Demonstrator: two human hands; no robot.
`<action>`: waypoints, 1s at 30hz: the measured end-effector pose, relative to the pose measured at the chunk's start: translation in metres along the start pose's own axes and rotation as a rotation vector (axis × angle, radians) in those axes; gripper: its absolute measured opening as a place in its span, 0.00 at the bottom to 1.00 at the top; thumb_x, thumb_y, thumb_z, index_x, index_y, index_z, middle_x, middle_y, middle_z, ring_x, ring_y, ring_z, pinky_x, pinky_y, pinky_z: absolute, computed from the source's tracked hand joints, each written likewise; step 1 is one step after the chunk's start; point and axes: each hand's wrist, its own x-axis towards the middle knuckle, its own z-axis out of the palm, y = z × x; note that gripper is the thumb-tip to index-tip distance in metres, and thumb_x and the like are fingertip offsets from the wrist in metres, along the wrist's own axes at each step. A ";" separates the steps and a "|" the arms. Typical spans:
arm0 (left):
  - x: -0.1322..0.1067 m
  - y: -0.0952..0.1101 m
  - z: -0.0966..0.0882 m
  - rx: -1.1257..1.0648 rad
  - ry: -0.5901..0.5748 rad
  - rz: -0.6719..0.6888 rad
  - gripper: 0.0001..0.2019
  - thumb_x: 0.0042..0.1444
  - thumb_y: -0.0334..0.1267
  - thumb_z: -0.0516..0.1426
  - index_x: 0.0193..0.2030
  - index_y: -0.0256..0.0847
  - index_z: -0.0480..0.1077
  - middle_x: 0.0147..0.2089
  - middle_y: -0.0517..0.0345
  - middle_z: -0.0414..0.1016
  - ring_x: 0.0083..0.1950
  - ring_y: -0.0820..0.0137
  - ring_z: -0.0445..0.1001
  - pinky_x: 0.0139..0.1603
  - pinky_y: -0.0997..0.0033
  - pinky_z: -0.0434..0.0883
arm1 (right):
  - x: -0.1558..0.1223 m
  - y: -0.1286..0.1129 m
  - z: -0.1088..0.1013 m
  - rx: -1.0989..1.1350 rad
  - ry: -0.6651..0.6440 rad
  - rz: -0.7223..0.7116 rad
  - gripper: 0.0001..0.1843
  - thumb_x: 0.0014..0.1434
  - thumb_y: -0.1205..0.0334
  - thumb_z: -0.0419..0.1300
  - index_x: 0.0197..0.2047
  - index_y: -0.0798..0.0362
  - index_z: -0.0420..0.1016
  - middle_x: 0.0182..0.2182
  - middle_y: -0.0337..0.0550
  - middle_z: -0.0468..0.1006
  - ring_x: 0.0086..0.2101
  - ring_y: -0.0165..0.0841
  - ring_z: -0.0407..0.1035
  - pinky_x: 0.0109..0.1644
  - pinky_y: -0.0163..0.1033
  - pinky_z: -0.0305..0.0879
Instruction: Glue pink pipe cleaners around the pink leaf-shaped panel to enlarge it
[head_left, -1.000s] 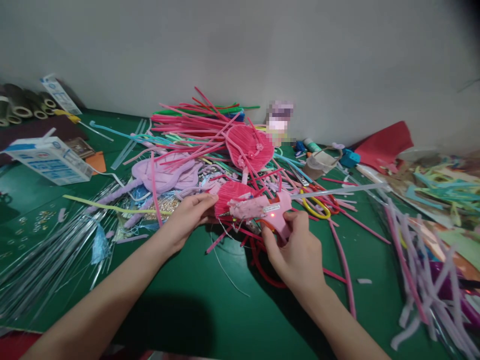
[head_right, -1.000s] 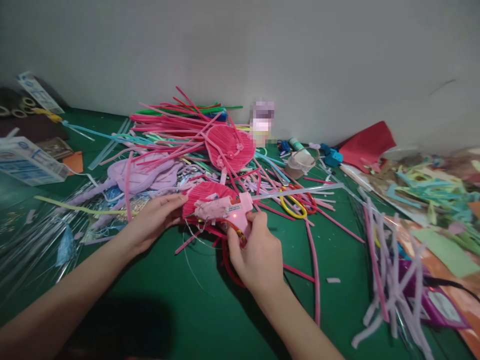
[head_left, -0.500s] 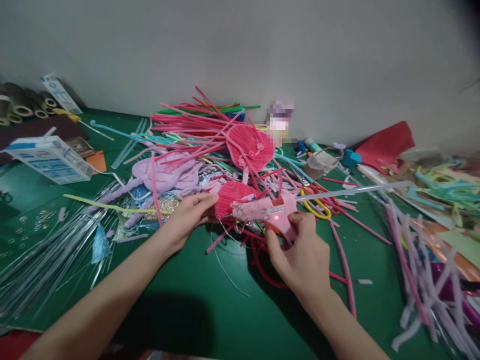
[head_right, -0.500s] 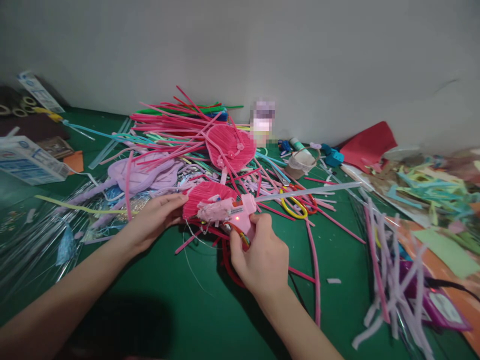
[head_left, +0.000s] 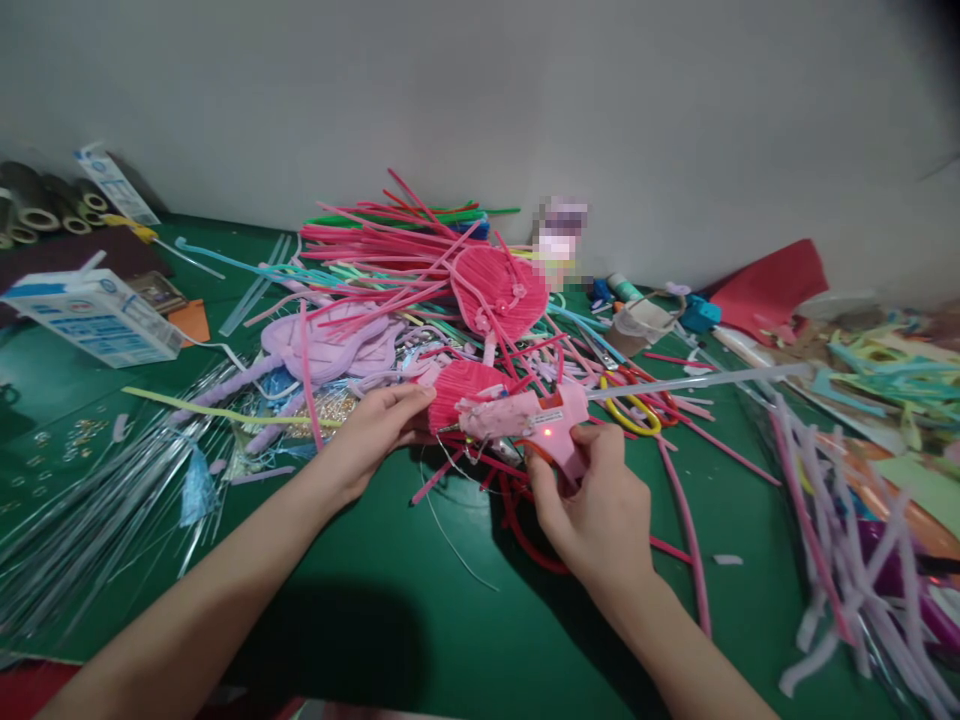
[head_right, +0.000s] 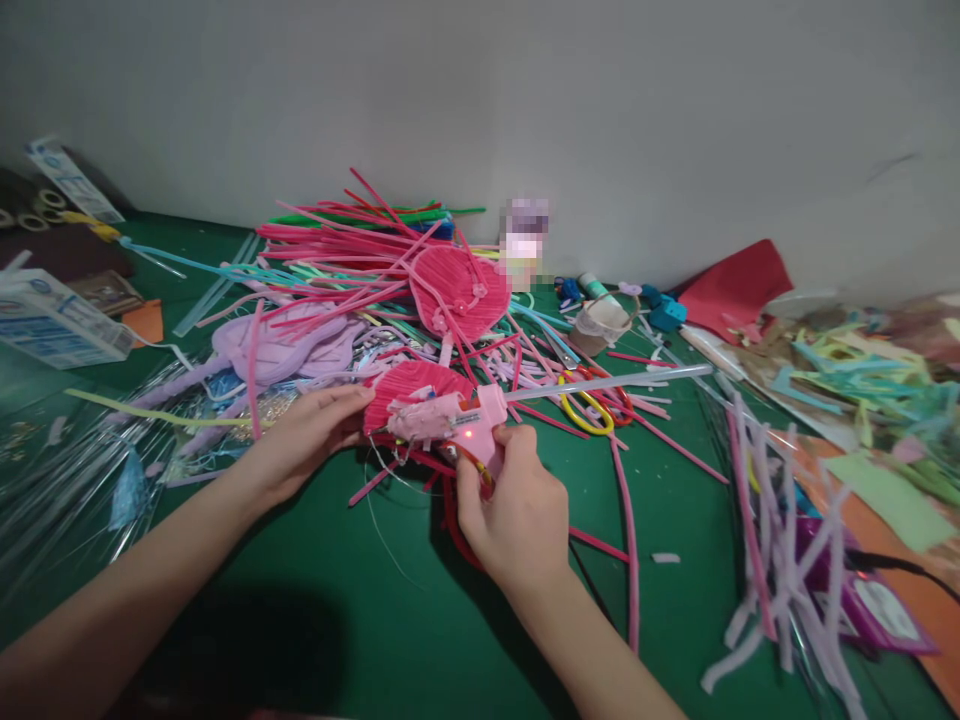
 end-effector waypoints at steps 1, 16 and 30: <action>0.000 0.000 0.000 0.000 0.000 0.001 0.10 0.53 0.44 0.62 0.36 0.40 0.79 0.35 0.54 0.82 0.36 0.68 0.78 0.40 0.70 0.73 | 0.000 0.000 0.000 -0.003 0.003 -0.001 0.12 0.58 0.54 0.55 0.40 0.50 0.59 0.26 0.41 0.75 0.19 0.34 0.69 0.21 0.35 0.61; -0.001 0.001 -0.001 -0.014 -0.031 0.002 0.11 0.53 0.43 0.62 0.38 0.39 0.79 0.35 0.55 0.82 0.36 0.69 0.78 0.41 0.72 0.72 | -0.002 0.006 -0.002 -0.040 0.017 -0.029 0.11 0.58 0.55 0.54 0.41 0.51 0.59 0.26 0.41 0.76 0.18 0.33 0.68 0.21 0.35 0.61; -0.001 0.001 -0.002 -0.017 -0.018 -0.006 0.10 0.55 0.42 0.61 0.40 0.39 0.79 0.35 0.56 0.83 0.35 0.70 0.78 0.41 0.71 0.73 | -0.003 0.009 -0.004 -0.056 0.017 -0.034 0.10 0.58 0.56 0.54 0.40 0.51 0.60 0.25 0.40 0.76 0.17 0.32 0.67 0.20 0.33 0.60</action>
